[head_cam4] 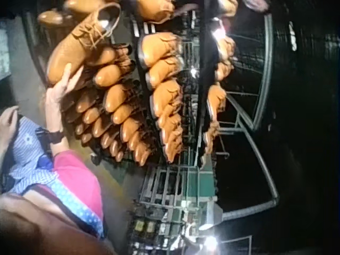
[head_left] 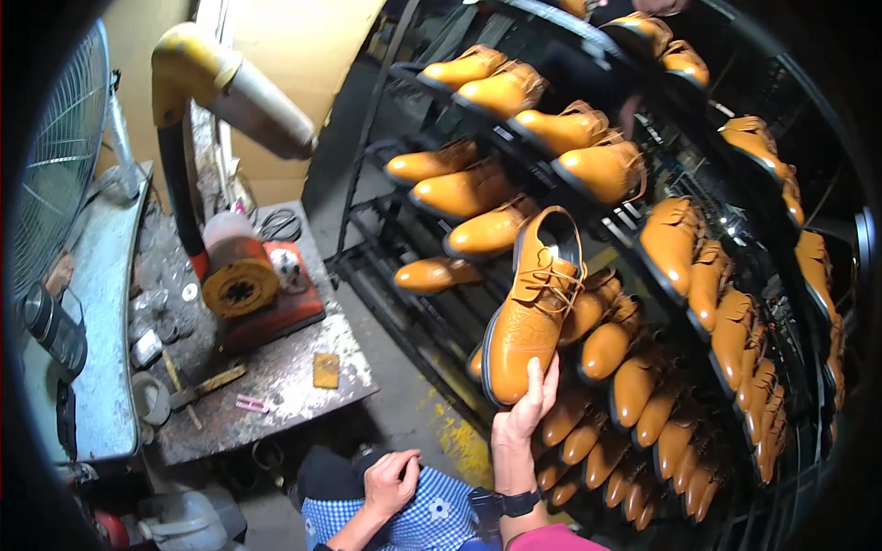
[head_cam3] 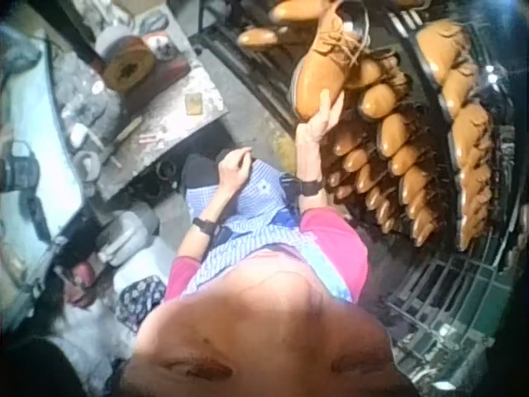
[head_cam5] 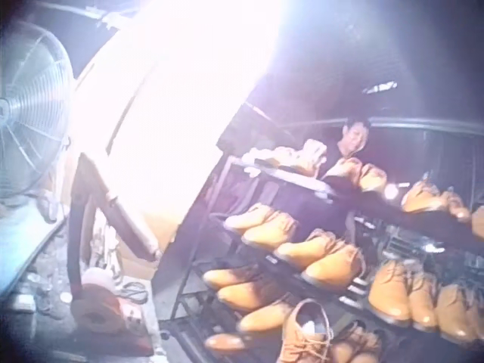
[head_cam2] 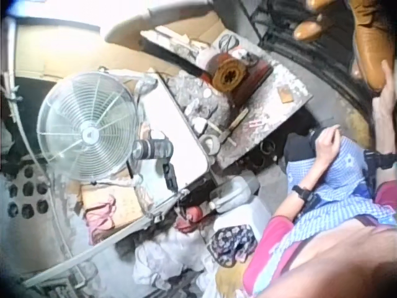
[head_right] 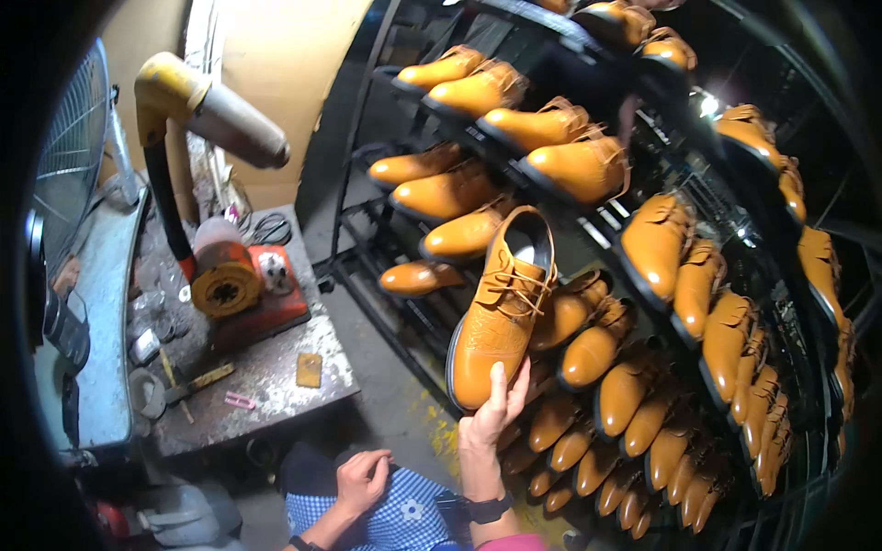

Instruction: Moving a rack of shoes and using a heat gun to finish or inspect individual shoes.

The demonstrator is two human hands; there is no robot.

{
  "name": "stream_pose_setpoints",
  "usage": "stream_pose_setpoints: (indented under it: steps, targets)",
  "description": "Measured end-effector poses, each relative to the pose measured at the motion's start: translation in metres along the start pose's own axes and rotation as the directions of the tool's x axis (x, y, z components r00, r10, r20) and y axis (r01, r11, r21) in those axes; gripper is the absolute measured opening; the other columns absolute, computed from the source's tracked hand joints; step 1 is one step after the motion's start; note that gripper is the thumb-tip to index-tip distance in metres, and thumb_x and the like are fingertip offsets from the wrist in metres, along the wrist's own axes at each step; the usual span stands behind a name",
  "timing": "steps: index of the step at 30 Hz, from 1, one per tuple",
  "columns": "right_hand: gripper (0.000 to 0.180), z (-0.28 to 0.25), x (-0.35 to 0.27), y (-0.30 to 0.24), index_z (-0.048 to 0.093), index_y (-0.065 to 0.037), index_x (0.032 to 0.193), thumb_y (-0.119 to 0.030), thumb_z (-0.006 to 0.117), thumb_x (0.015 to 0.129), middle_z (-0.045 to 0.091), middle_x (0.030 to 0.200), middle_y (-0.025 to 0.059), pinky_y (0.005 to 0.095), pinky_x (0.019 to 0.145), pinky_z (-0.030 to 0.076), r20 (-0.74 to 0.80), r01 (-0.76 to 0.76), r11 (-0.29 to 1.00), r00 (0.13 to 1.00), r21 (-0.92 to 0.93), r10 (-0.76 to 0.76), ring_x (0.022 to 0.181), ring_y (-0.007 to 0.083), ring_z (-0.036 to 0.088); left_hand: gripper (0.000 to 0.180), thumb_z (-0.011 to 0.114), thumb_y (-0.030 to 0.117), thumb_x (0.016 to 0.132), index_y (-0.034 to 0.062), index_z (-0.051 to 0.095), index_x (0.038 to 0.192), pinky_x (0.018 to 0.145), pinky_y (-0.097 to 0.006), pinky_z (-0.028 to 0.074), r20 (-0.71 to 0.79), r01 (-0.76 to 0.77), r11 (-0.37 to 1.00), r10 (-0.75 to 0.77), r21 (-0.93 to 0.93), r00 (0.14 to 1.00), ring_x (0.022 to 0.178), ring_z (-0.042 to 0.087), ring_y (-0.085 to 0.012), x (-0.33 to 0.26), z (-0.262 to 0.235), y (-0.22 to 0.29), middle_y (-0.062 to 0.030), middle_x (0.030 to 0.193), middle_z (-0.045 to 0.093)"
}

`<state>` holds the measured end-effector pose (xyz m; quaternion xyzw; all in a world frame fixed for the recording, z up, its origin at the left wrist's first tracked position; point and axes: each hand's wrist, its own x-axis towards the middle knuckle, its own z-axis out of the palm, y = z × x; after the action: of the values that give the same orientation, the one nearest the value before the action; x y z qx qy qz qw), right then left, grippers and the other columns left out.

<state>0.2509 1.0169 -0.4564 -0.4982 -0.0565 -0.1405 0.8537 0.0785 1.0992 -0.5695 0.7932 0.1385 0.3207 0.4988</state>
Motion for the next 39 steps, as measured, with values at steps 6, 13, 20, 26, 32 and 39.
stream_pose_setpoints:
  steps: [6,13,20,26,32,39]
  targets:
    - [0.069,0.022,0.047,0.018,0.026,-0.005,0.142,-0.018,0.064,0.086,0.034,0.14,0.0173,0.0405,0.101,0.037,-0.259,-0.012,1.0,0.966,-0.008,0.009,0.118,0.0267,0.045,0.008,0.062,0.009,0.08,0.0041,0.066,0.085,0.063,-0.032,0.052,-0.011,-0.032,0.999,0.032,0.023,0.999,0.069,0.066,-0.0242,-0.008,0.007,-0.01,-0.0087,0.077,0.067]
    - [0.08,0.045,0.147,0.042,0.02,-0.013,0.144,-0.022,0.068,0.082,0.035,0.14,0.0173,0.0497,0.088,0.047,-0.415,-0.086,0.996,0.906,0.001,0.079,0.117,0.0291,0.048,0.009,0.061,0.008,0.08,0.0039,0.066,0.085,0.062,-0.032,0.051,0.007,-0.055,0.998,0.055,0.03,0.998,0.069,0.065,-0.0248,-0.001,0.011,0.0,-0.0095,0.076,0.067]
    - [0.084,0.027,0.12,0.054,-0.004,-0.021,0.146,-0.03,0.057,0.089,0.051,0.115,0.0308,0.0519,0.07,0.056,0.063,-0.526,0.843,0.843,-0.113,0.534,0.09,0.0392,0.062,0.009,0.061,0.007,0.08,0.0031,0.067,0.085,0.062,-0.032,0.052,-0.005,-0.024,0.999,0.025,0.046,1.0,0.069,0.066,-0.0239,-0.001,0.005,-0.005,-0.0093,0.076,0.067]
    - [0.065,0.055,0.08,0.071,0.024,-0.011,0.141,-0.029,0.058,0.09,0.063,0.08,0.0164,0.0376,0.054,0.056,0.307,-0.36,0.894,0.848,-0.266,0.432,0.063,0.0256,0.065,0.009,0.062,0.007,0.079,0.003,0.067,0.085,0.062,-0.031,0.052,0.022,-0.025,1.0,0.024,0.013,0.999,0.069,0.066,-0.0235,0.0,0.007,-0.004,-0.0087,0.076,0.067]
    - [0.08,0.107,0.114,0.124,0.024,-0.005,0.14,-0.049,0.06,0.084,0.034,0.134,0.0245,0.057,0.099,0.038,0.443,-0.635,0.768,0.714,0.085,0.542,0.127,0.0372,0.035,0.009,0.061,0.007,0.08,0.0028,0.068,0.085,0.063,-0.031,0.051,0.012,0.001,1.0,-0.002,0.015,1.0,0.068,0.066,-0.0224,0.0,0.007,-0.005,-0.0076,0.076,0.068]
    - [0.062,0.101,0.187,0.194,0.041,-0.013,0.131,-0.038,0.068,0.08,0.046,0.129,0.0086,0.0515,0.096,0.042,0.173,-0.355,0.914,0.93,0.198,0.323,0.118,0.0269,0.044,0.009,0.061,0.007,0.08,0.0023,0.067,0.086,0.063,-0.031,0.052,0.022,-0.034,0.999,0.034,0.005,0.999,0.069,0.066,-0.0227,0.004,0.006,0.0,-0.0086,0.077,0.068]
